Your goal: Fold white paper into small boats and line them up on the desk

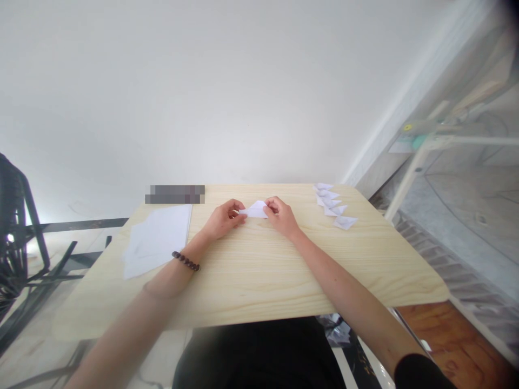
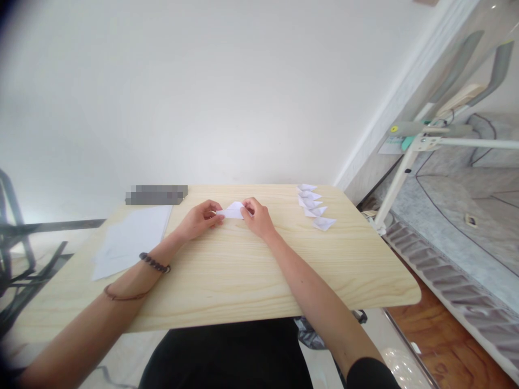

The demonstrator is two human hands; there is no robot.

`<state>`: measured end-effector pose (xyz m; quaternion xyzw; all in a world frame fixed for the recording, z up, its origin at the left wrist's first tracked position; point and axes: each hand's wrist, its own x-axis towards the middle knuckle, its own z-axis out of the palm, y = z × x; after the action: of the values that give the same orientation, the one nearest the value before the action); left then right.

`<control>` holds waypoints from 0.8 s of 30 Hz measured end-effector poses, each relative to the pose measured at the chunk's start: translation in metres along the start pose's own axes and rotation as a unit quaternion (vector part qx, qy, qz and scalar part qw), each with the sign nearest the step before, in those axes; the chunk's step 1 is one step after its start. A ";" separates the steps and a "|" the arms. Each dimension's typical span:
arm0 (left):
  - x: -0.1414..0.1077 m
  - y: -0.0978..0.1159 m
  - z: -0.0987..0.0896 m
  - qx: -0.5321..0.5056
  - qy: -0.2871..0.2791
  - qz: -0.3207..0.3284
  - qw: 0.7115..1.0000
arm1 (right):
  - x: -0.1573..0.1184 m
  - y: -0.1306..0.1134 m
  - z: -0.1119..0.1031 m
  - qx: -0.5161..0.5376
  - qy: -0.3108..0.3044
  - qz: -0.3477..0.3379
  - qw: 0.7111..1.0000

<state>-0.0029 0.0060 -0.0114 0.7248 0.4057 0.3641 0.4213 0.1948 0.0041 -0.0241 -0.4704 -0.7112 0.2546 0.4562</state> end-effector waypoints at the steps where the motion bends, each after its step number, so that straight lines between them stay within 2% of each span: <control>1: 0.000 -0.001 0.000 -0.005 -0.004 -0.003 1.000 | 0.000 0.000 0.000 0.001 -0.006 -0.005 1.000; 11: 0.000 0.001 0.001 -0.010 0.018 0.027 0.999 | -0.005 -0.014 -0.004 -0.004 -0.109 -0.076 0.991; 19: 0.002 -0.002 -0.002 0.054 0.053 0.039 0.996 | -0.003 -0.009 0.000 -0.050 -0.037 -0.074 0.995; 24: 0.002 0.000 -0.003 0.094 0.059 0.035 0.993 | -0.003 -0.008 0.000 -0.049 -0.036 -0.083 0.995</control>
<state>-0.0045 0.0088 -0.0100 0.7522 0.4370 0.3805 0.3136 0.1917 -0.0019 -0.0186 -0.4216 -0.7755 0.1974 0.4265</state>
